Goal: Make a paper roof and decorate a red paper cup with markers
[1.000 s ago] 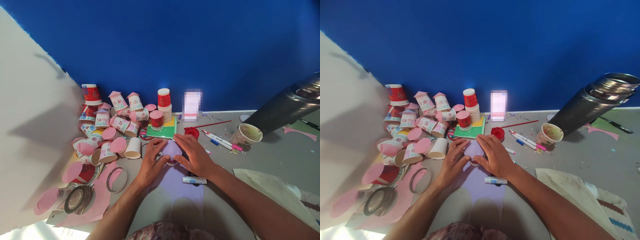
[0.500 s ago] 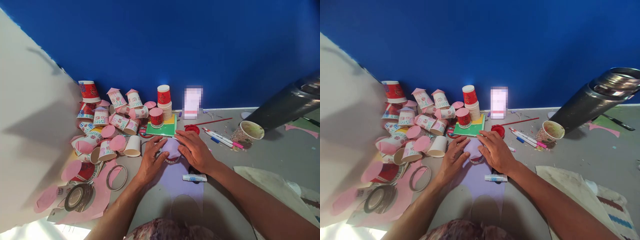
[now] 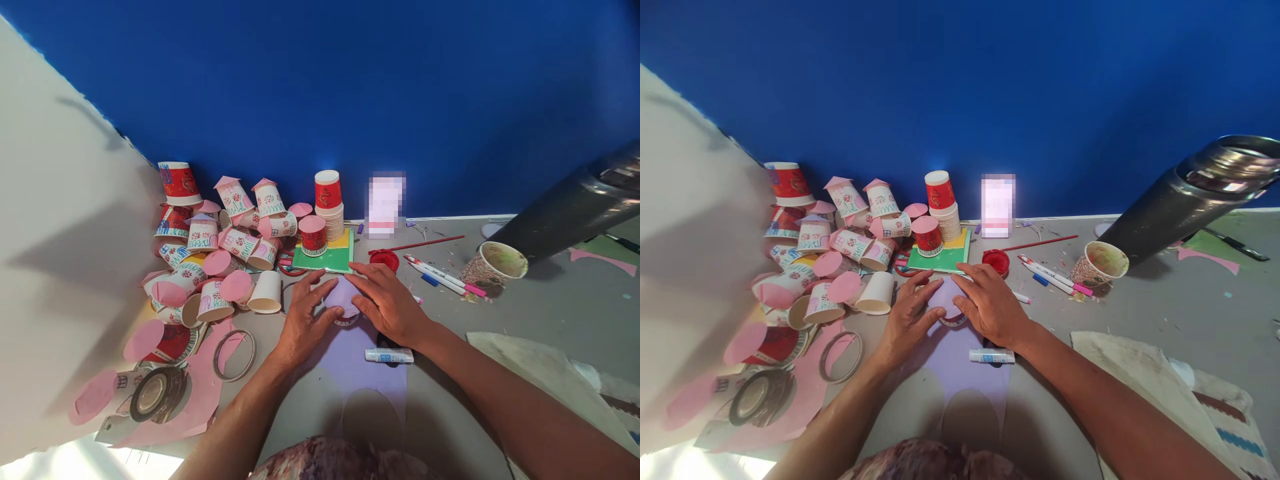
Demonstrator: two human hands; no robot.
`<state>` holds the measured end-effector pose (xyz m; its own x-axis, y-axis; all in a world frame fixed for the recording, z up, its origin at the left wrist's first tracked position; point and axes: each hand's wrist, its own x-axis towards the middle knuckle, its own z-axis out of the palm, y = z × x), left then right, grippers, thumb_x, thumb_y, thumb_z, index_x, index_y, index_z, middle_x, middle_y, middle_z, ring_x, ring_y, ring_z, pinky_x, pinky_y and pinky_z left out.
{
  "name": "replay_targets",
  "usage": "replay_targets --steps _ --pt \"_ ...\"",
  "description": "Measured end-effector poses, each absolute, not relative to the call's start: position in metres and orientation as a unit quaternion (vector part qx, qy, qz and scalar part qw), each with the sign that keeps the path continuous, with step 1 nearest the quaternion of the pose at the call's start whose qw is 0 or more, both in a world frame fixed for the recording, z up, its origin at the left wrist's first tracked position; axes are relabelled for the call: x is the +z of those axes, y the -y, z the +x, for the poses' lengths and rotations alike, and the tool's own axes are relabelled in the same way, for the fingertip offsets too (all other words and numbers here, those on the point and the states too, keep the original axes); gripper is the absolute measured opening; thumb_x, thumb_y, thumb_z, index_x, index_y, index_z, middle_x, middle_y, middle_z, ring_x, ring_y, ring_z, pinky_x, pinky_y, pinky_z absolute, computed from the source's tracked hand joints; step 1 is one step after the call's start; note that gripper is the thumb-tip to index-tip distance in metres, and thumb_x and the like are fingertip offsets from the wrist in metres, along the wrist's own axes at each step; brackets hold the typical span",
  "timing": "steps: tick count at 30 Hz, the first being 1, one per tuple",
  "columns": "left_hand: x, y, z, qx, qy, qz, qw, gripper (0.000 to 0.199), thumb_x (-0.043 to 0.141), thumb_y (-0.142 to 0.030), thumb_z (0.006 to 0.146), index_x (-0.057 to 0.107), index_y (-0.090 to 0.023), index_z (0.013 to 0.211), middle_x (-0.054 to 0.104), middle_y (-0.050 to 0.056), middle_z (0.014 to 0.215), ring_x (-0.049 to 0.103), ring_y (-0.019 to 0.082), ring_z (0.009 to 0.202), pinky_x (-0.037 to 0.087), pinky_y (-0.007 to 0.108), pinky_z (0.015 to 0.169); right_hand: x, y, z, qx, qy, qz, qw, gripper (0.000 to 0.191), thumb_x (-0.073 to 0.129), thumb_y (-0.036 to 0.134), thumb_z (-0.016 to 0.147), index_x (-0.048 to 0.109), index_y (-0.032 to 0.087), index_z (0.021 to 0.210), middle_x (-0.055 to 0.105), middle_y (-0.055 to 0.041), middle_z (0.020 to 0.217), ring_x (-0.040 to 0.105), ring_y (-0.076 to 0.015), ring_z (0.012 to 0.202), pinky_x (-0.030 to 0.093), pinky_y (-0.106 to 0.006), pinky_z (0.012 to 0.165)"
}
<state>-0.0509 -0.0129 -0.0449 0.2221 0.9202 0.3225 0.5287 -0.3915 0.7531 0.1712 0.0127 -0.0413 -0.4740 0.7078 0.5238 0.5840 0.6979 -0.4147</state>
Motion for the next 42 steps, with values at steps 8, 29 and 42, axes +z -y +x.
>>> replay_targets --steps 8,29,42 --pt "-0.048 0.015 -0.056 0.390 -0.476 0.751 0.237 0.053 0.063 -0.047 0.097 0.054 -0.034 0.148 0.044 0.012 0.159 0.039 0.033 0.149 0.038 0.057 0.120 -0.042 -0.014 0.175 0.073 0.855 -0.374 0.351 0.043 0.048 0.034 0.105 0.057 0.014 0.142 0.059 -0.0185 0.146 0.053 -0.0324 0.125 0.050 -0.057 0.106" --pt "-0.056 0.016 -0.051 0.423 -0.473 0.738 0.231 0.037 0.048 -0.034 0.105 0.063 -0.033 0.139 0.050 0.011 0.157 0.044 0.032 0.145 0.037 0.065 0.117 -0.047 -0.012 0.169 0.067 0.857 -0.357 0.364 0.040 0.050 0.027 0.105 0.058 0.024 0.143 0.063 -0.0133 0.144 0.059 -0.0305 0.123 0.056 -0.056 0.101" --pt "-0.055 0.017 -0.049 0.449 -0.486 0.706 0.253 0.033 0.053 -0.037 0.104 0.070 -0.031 0.131 0.056 0.012 0.152 0.051 0.031 0.141 0.042 0.059 0.114 -0.054 -0.013 0.168 0.071 0.834 -0.376 0.397 0.036 0.053 0.029 0.104 0.065 0.028 0.137 0.065 -0.0113 0.141 0.062 -0.0296 0.120 0.057 -0.055 0.099"
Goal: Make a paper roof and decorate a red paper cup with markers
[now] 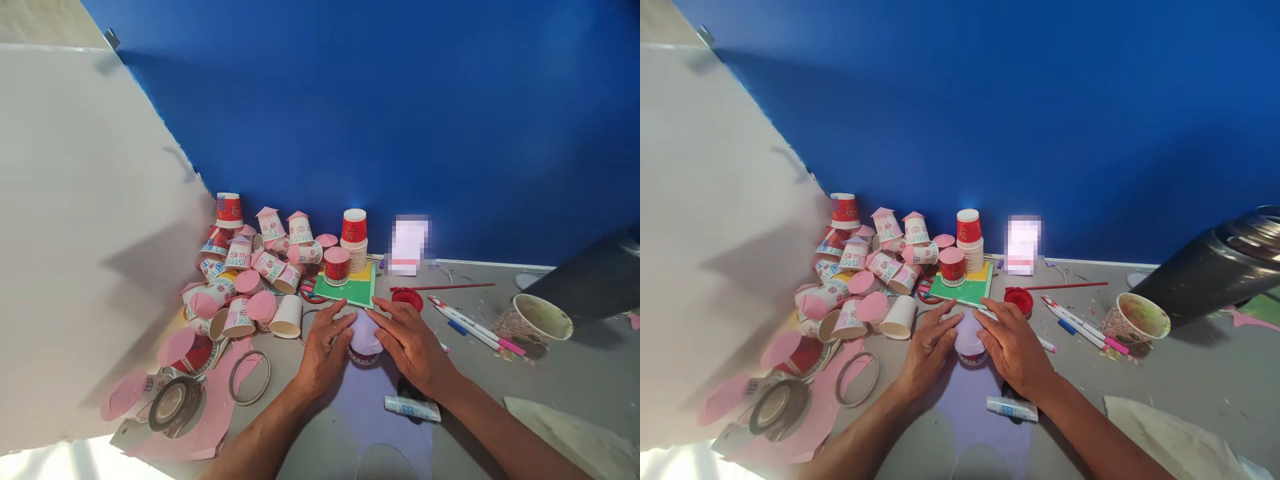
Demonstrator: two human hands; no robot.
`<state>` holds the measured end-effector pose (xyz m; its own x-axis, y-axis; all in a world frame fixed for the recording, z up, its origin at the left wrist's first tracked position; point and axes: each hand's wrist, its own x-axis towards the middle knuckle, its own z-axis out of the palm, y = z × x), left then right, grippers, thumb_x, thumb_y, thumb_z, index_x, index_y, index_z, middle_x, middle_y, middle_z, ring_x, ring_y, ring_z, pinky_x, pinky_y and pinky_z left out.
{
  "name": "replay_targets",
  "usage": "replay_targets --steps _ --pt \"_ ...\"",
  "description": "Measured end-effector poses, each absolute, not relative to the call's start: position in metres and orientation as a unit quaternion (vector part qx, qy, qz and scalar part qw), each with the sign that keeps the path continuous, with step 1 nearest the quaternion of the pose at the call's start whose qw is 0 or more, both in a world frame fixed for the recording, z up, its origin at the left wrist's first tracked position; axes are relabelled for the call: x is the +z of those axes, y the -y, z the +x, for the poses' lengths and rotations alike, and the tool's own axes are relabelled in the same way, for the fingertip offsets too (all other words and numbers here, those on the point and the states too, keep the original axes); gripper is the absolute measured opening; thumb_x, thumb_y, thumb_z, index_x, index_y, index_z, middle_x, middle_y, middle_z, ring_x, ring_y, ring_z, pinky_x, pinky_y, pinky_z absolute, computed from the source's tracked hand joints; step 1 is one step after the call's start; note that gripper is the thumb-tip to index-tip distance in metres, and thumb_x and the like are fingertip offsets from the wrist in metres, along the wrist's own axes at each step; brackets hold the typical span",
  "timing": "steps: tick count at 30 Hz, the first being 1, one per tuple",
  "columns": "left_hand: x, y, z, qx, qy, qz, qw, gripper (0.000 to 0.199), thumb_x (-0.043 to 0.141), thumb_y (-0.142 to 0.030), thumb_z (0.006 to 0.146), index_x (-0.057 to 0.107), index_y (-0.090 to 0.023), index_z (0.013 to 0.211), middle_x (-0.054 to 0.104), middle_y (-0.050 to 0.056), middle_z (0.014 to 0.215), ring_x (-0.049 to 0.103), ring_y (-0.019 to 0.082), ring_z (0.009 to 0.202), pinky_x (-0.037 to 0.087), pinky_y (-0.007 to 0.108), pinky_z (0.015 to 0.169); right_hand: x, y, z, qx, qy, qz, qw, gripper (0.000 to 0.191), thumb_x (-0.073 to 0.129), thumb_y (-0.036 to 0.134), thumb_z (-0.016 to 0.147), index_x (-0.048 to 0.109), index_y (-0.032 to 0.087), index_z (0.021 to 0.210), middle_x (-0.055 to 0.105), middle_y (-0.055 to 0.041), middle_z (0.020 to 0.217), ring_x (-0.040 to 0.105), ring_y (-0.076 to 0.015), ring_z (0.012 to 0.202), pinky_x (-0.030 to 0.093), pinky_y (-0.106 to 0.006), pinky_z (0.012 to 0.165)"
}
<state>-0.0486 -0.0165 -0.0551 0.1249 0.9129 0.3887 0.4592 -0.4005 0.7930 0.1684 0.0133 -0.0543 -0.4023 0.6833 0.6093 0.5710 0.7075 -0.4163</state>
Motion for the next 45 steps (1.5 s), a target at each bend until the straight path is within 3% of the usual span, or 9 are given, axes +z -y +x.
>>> replay_targets --steps 5,8,17,26,30,35,39,42,45 --pt "-0.057 0.021 -0.049 0.422 -0.466 0.761 0.161 0.047 0.048 -0.034 0.105 0.048 -0.035 0.152 0.040 0.012 0.164 0.042 0.033 0.147 0.039 0.063 0.116 -0.053 -0.013 0.169 0.064 0.836 -0.382 0.388 0.040 0.050 0.031 0.104 0.060 0.027 0.143 0.062 -0.0119 0.145 0.061 -0.0305 0.123 0.056 -0.056 0.101" --pt "-0.058 0.025 -0.047 0.376 -0.458 0.796 0.125 0.050 0.044 -0.033 0.106 0.041 -0.031 0.155 0.032 0.014 0.168 0.036 0.034 0.151 0.035 0.065 0.119 -0.054 -0.011 0.168 0.056 0.844 -0.381 0.374 0.038 0.051 0.030 0.104 0.061 0.025 0.141 0.060 -0.0119 0.147 0.059 -0.0308 0.125 0.055 -0.056 0.102" --pt "-0.058 0.031 -0.045 0.339 -0.460 0.813 0.113 0.073 0.044 -0.049 0.104 0.010 -0.027 0.165 0.019 0.021 0.171 0.023 0.037 0.157 0.029 0.067 0.121 -0.052 -0.014 0.175 0.040 0.854 -0.370 0.362 0.045 0.048 0.032 0.105 0.052 0.018 0.148 0.057 -0.0168 0.149 0.053 -0.0330 0.130 0.050 -0.059 0.106" --pt "-0.060 0.033 -0.045 0.356 -0.454 0.803 0.152 0.073 0.049 -0.044 0.104 0.013 -0.028 0.165 0.023 0.019 0.169 0.025 0.036 0.155 0.027 0.064 0.122 -0.050 -0.016 0.178 0.024 0.869 -0.362 0.337 0.042 0.049 0.034 0.105 0.059 0.012 0.139 0.058 -0.0198 0.149 0.053 -0.0346 0.130 0.049 -0.058 0.107" --pt "-0.062 0.025 -0.046 0.397 -0.454 0.757 0.251 0.098 0.072 -0.033 0.091 0.008 -0.032 0.165 0.031 0.017 0.166 0.030 0.036 0.153 0.028 0.061 0.123 -0.049 -0.020 0.182 0.047 0.832 -0.376 0.405 0.041 0.046 0.034 0.106 0.055 0.016 0.141 0.064 -0.0176 0.140 0.058 -0.0319 0.125 0.049 -0.054 0.105" --pt "-0.059 0.014 -0.030 0.448 -0.487 0.637 0.395 0.105 0.079 -0.013 0.075 0.022 -0.030 0.161 0.055 0.014 0.147 0.051 0.030 0.139 0.032 0.052 0.122 -0.049 -0.023 0.185 0.048 0.811 -0.388 0.435 0.032 0.047 0.028 0.105 0.060 0.016 0.132 0.067 -0.0169 0.134 0.061 -0.0304 0.121 0.048 -0.051 0.103" --pt "-0.042 0.011 -0.028 0.534 -0.446 0.454 0.557 0.095 0.085 -0.020 0.069 0.039 -0.029 0.151 0.066 0.009 0.133 0.064 0.027 0.123 0.045 0.047 0.111 -0.047 -0.025 0.185 0.048 0.796 -0.388 0.462 0.029 0.046 0.025 0.105 0.061 0.018 0.129 0.071 -0.0145 0.126 0.062 -0.0284 0.117 0.049 -0.048 0.101" --pt "-0.028 0.010 -0.041 0.553 -0.360 0.326 0.676 0.075 0.088 -0.024 0.067 0.056 -0.024 0.135 0.072 0.008 0.122 0.071 0.025 0.108 0.054 0.041 0.099 -0.047 -0.027 0.185 0.043 0.784 -0.395 0.477 0.026 0.048 0.022 0.104 0.061 0.019 0.127 0.073 -0.0130 0.121 0.064 -0.0270 0.112 0.051 -0.047 0.098" --pt "-0.020 0.012 -0.060 0.556 -0.323 0.260 0.720 0.047 0.086 -0.028 0.069 0.068 -0.018 0.111 0.076 0.006 0.106 0.073 0.024 0.102 0.055 0.038 0.098 -0.049 -0.028 0.184 0.039 0.782 -0.393 0.483 0.023 0.053 0.020 0.102 0.062 0.020 0.123 0.074 -0.0124 0.118 0.066 -0.0269 0.109 0.052 -0.047 0.096"
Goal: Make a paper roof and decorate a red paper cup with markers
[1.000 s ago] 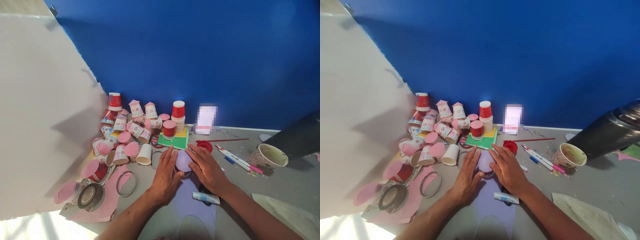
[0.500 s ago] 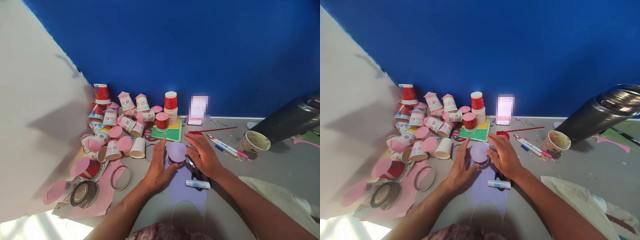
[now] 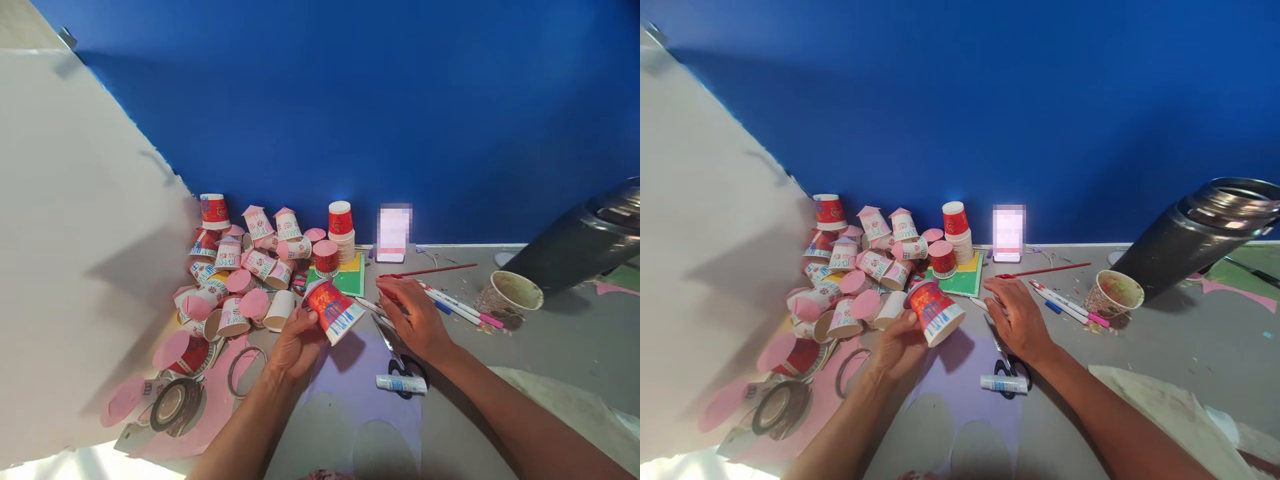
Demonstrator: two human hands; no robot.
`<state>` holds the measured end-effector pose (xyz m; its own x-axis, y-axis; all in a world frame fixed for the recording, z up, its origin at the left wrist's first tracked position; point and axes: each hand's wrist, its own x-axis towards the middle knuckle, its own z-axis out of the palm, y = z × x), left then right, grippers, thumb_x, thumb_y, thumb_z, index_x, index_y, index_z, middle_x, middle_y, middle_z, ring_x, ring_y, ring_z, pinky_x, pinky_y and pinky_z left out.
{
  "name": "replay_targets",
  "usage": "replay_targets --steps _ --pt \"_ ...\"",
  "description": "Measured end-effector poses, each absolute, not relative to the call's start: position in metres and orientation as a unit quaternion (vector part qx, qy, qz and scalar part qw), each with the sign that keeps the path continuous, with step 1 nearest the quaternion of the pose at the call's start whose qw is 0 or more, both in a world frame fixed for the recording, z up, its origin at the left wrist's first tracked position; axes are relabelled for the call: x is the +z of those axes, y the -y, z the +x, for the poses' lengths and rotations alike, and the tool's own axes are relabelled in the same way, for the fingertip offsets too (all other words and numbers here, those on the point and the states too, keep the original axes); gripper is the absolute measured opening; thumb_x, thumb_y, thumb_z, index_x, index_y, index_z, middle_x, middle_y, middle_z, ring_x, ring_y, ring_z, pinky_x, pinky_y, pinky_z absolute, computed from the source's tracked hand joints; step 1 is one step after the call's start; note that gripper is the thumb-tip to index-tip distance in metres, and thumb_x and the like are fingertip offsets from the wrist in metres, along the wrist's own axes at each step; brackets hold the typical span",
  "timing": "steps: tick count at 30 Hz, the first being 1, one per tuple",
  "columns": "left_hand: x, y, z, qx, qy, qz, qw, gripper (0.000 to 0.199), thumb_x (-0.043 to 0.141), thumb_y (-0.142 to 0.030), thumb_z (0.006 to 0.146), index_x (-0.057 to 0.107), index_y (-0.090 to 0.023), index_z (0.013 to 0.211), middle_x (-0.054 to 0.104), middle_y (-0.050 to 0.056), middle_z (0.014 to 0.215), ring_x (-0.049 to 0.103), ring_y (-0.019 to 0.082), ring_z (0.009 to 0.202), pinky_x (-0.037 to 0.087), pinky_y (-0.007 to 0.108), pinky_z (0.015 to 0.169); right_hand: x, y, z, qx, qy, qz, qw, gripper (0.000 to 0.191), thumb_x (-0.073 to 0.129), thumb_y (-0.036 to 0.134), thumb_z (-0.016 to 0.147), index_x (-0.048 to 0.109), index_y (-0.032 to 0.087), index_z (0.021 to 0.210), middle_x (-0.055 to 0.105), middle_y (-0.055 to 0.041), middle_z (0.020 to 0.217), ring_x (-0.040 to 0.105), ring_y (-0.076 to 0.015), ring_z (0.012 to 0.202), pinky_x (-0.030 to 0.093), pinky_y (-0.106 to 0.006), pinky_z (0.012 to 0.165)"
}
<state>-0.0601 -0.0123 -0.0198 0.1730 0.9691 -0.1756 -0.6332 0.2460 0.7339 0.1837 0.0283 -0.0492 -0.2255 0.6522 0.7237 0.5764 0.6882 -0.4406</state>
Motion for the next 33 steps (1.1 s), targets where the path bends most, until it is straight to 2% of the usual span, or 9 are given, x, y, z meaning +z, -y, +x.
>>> replay_targets --steps 5,11,13,16,20,22,25,28,33 --pt "-0.011 0.024 -0.078 0.520 -0.239 0.227 0.788 0.055 0.079 -0.043 0.071 0.068 -0.015 0.117 0.075 0.011 0.117 0.069 0.029 0.118 0.055 0.040 0.103 -0.059 -0.028 0.182 0.041 0.799 -0.381 0.463 0.020 0.055 0.020 0.100 0.064 0.020 0.119 0.074 -0.0115 0.117 0.066 -0.0276 0.108 0.054 -0.047 0.093" --pt "0.007 0.040 -0.091 0.544 -0.256 0.210 0.771 0.054 0.077 -0.050 0.070 0.072 -0.015 0.111 0.076 0.012 0.112 0.071 0.031 0.108 0.059 0.042 0.094 -0.065 -0.028 0.181 0.040 0.816 -0.362 0.450 0.018 0.055 0.020 0.100 0.065 0.021 0.115 0.075 -0.0094 0.111 0.067 -0.0260 0.102 0.056 -0.043 0.089" --pt "0.023 0.045 -0.106 0.579 -0.329 0.241 0.706 0.050 0.082 -0.045 0.067 0.072 -0.016 0.106 0.078 0.011 0.102 0.073 0.034 0.103 0.060 0.048 0.093 -0.065 -0.028 0.182 0.040 0.819 -0.359 0.446 0.017 0.054 0.020 0.100 0.066 0.021 0.112 0.075 -0.0090 0.110 0.068 -0.0256 0.101 0.057 -0.042 0.088" --pt "0.058 0.054 -0.139 0.672 -0.453 0.306 0.500 0.043 0.086 -0.031 0.062 0.070 -0.020 0.100 0.076 0.005 0.088 0.075 0.033 0.096 0.064 0.047 0.086 -0.066 -0.028 0.183 0.033 0.822 -0.353 0.446 0.016 0.055 0.020 0.100 0.067 0.021 0.110 0.075 -0.0094 0.109 0.068 -0.0255 0.101 0.057 -0.042 0.089" --pt "0.094 0.064 -0.189 0.717 -0.609 0.323 0.104 0.081 0.086 -0.020 0.062 0.057 -0.025 0.137 0.072 0.004 0.111 0.071 0.027 0.111 0.061 0.041 0.096 -0.071 -0.029 0.184 0.028 0.827 -0.344 0.445 0.016 0.054 0.024 0.101 0.068 0.021 0.109 0.076 -0.0085 0.107 0.069 -0.0251 0.098 0.056 -0.042 0.088" --pt "0.098 0.063 -0.213 0.698 -0.641 0.319 -0.019 0.096 0.087 -0.019 0.059 0.047 -0.023 0.147 0.067 0.006 0.121 0.066 0.028 0.119 0.059 0.043 0.101 -0.074 -0.029 0.185 0.037 0.827 -0.348 0.440 0.017 0.054 0.027 0.102 0.069 0.022 0.110 0.075 -0.0081 0.108 0.069 -0.0257 0.100 0.056 -0.043 0.089" --pt "0.094 0.048 -0.245 0.674 -0.653 0.342 -0.052 0.102 0.084 -0.019 0.059 0.039 -0.015 0.150 0.064 0.010 0.123 0.064 0.031 0.123 0.056 0.047 0.104 -0.080 -0.030 0.188 0.056 0.825 -0.359 0.432 0.019 0.053 0.032 0.102 0.069 0.025 0.109 0.076 -0.0069 0.109 0.069 -0.0263 0.101 0.056 -0.043 0.088" --pt "0.087 0.021 -0.268 0.647 -0.686 0.331 -0.036 0.102 0.082 -0.016 0.055 0.039 -0.016 0.148 0.064 0.012 0.124 0.067 0.031 0.117 0.054 0.048 0.105 -0.082 -0.030 0.190 0.061 0.826 -0.367 0.424 0.020 0.053 0.037 0.101 0.069 0.027 0.108 0.076 -0.0061 0.109 0.070 -0.0270 0.099 0.056 -0.044 0.086" --pt "0.075 -0.014 -0.282 0.617 -0.701 0.357 0.012 0.094 0.080 -0.020 0.064 0.037 -0.016 0.147 0.059 0.019 0.140 0.065 0.030 0.123 0.056 0.044 0.102 -0.079 -0.029 0.192 0.041 0.834 -0.365 0.411 0.022 0.052 0.039 0.101 0.069 0.028 0.109 0.077 -0.0071 0.107 0.071 -0.0293 0.096 0.057 -0.047 0.082"
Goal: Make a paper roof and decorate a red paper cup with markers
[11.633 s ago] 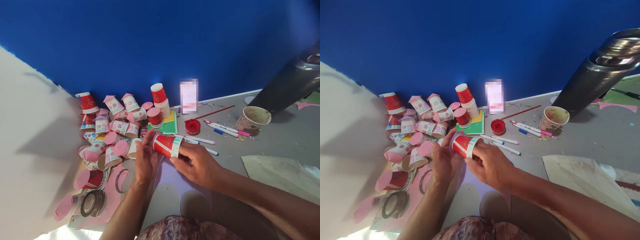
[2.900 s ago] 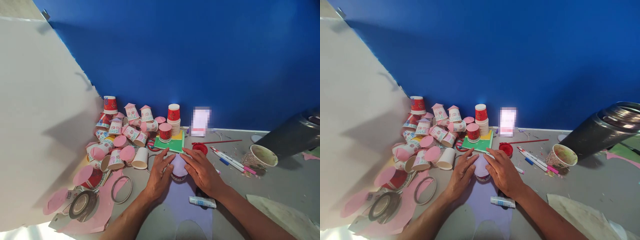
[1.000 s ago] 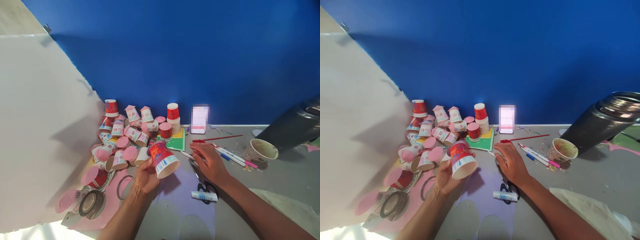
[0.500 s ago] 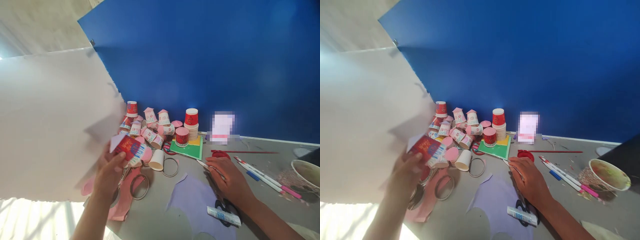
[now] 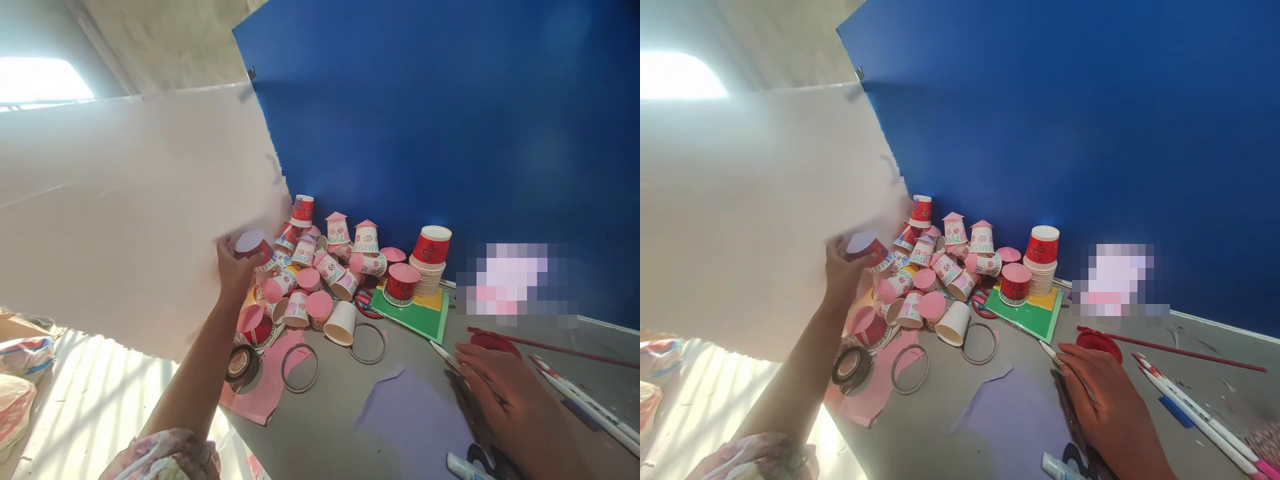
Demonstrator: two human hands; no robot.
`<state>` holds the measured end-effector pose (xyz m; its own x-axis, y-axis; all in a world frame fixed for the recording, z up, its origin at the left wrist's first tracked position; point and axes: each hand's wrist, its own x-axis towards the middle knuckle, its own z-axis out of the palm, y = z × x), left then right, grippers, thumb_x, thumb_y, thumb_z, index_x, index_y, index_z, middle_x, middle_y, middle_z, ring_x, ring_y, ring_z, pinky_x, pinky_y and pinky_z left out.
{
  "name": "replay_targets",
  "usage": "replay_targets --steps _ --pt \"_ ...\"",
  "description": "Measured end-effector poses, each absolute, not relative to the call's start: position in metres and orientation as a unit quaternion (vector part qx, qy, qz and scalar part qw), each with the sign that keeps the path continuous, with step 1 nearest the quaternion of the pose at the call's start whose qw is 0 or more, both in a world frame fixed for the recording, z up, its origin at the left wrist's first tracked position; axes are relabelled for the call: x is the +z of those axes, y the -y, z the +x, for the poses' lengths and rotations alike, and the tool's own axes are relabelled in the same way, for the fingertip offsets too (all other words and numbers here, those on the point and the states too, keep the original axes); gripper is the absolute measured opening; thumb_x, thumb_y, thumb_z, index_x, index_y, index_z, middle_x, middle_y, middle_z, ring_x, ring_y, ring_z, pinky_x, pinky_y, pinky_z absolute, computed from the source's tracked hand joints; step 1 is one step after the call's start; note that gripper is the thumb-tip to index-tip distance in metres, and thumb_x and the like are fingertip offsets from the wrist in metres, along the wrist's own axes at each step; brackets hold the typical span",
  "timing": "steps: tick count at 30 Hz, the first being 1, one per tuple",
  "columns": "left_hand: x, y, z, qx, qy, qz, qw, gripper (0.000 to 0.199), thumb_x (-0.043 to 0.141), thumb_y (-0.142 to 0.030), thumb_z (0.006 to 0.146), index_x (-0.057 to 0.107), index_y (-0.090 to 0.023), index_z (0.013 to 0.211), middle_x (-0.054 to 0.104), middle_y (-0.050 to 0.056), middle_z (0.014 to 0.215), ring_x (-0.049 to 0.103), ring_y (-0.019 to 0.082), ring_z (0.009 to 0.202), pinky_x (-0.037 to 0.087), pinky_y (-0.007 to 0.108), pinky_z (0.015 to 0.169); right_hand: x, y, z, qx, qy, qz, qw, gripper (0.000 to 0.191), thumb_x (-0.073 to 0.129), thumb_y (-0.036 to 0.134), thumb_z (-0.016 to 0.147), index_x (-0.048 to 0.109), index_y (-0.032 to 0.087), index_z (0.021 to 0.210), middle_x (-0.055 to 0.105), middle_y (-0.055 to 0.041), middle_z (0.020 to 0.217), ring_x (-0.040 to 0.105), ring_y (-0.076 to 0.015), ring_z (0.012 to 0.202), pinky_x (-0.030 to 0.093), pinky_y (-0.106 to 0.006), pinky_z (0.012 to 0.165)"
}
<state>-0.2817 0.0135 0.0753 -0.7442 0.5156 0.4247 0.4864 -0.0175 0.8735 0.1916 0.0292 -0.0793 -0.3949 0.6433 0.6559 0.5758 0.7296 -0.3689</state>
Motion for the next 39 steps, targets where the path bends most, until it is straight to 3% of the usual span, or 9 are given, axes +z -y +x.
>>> replay_targets --steps 6,8,10,15,22,26,31,35,39 --pt "0.066 0.001 -0.285 0.557 -0.742 0.372 0.020 0.104 0.088 -0.017 0.052 0.044 -0.017 0.146 0.061 0.018 0.135 0.060 0.034 0.127 0.052 0.049 0.106 -0.079 -0.030 0.191 0.039 0.839 -0.358 0.408 0.022 0.051 0.039 0.101 0.069 0.027 0.108 0.077 -0.0081 0.105 0.071 -0.0296 0.094 0.056 -0.048 0.081" --pt "0.066 0.018 -0.284 0.523 -0.765 0.375 0.008 0.101 0.085 -0.022 0.058 0.042 -0.017 0.149 0.061 0.018 0.134 0.060 0.033 0.127 0.054 0.050 0.102 -0.080 -0.031 0.192 0.047 0.837 -0.362 0.408 0.022 0.052 0.038 0.101 0.069 0.027 0.108 0.076 -0.0079 0.106 0.070 -0.0292 0.095 0.055 -0.047 0.082" --pt "0.069 0.036 -0.280 0.498 -0.783 0.372 -0.020 0.083 0.079 -0.027 0.067 0.049 -0.017 0.144 0.064 0.017 0.132 0.062 0.031 0.124 0.057 0.046 0.098 -0.082 -0.031 0.192 0.053 0.836 -0.367 0.405 0.021 0.052 0.038 0.101 0.069 0.027 0.108 0.076 -0.0075 0.107 0.070 -0.0289 0.097 0.055 -0.047 0.083" --pt "0.067 0.077 -0.246 0.515 -0.759 0.396 -0.047 0.022 0.067 -0.031 0.082 0.074 -0.023 0.102 0.076 0.003 0.099 0.073 0.021 0.094 0.058 0.036 0.091 -0.085 -0.030 0.194 0.063 0.838 -0.367 0.399 0.020 0.053 0.035 0.101 0.068 0.027 0.111 0.075 -0.0077 0.110 0.069 -0.0293 0.100 0.054 -0.048 0.086" --pt "0.008 0.110 -0.161 0.394 -0.665 0.614 0.162 0.014 0.065 -0.023 0.090 0.078 -0.024 0.095 0.078 0.004 0.085 0.070 0.018 0.074 0.054 0.025 0.067 -0.074 -0.027 0.190 0.067 0.836 -0.360 0.409 0.016 0.056 0.031 0.100 0.069 0.027 0.109 0.077 -0.0081 0.105 0.070 -0.0292 0.098 0.056 -0.046 0.086" --pt "-0.016 0.117 -0.121 0.319 -0.557 0.724 0.253 0.016 0.062 -0.022 0.095 0.077 -0.024 0.098 0.077 0.007 0.085 0.070 0.020 0.077 0.053 0.028 0.070 -0.047 -0.029 0.185 0.071 0.828 -0.382 0.404 0.020 0.052 0.030 0.101 0.071 0.024 0.104 0.079 -0.0072 0.097 0.073 -0.0263 0.091 0.056 -0.040 0.083" --pt "-0.020 0.115 -0.111 0.351 -0.488 0.746 0.285 0.017 0.064 -0.019 0.094 0.078 -0.026 0.101 0.077 0.008 0.083 0.070 0.021 0.076 0.052 0.029 0.067 -0.003 -0.023 0.198 0.107 0.868 -0.415 0.250 0.027 0.048 0.030 0.101 0.074 0.025 0.097 0.079 -0.0041 0.092 0.072 -0.0213 0.081 0.050 -0.032 0.071" --pt "-0.024 0.111 -0.114 0.343 -0.515 0.728 0.295 0.013 0.067 -0.022 0.093 0.078 -0.027 0.098 0.077 0.007 0.085 0.070 0.021 0.077 0.053 0.029 0.071 0.009 0.017 0.218 0.109 0.883 -0.447 0.091 0.026 0.053 0.027 0.099 0.072 0.024 0.082 0.074 -0.0032 0.075 0.068 -0.0203 0.069 0.040 -0.030 0.062" --pt "-0.029 0.107 -0.105 0.318 -0.468 0.763 0.312 0.018 0.063 -0.020 0.094 0.078 -0.026 0.103 0.077 0.008 0.088 0.069 0.020 0.079 0.052 0.029 0.071 -0.004 0.075 0.221 0.167 0.865 -0.474 0.006 0.024 0.067 0.042 0.095 0.071 0.024 0.080 0.075 -0.0023 0.074 0.069 -0.0200 0.067 0.033 -0.028 0.057"
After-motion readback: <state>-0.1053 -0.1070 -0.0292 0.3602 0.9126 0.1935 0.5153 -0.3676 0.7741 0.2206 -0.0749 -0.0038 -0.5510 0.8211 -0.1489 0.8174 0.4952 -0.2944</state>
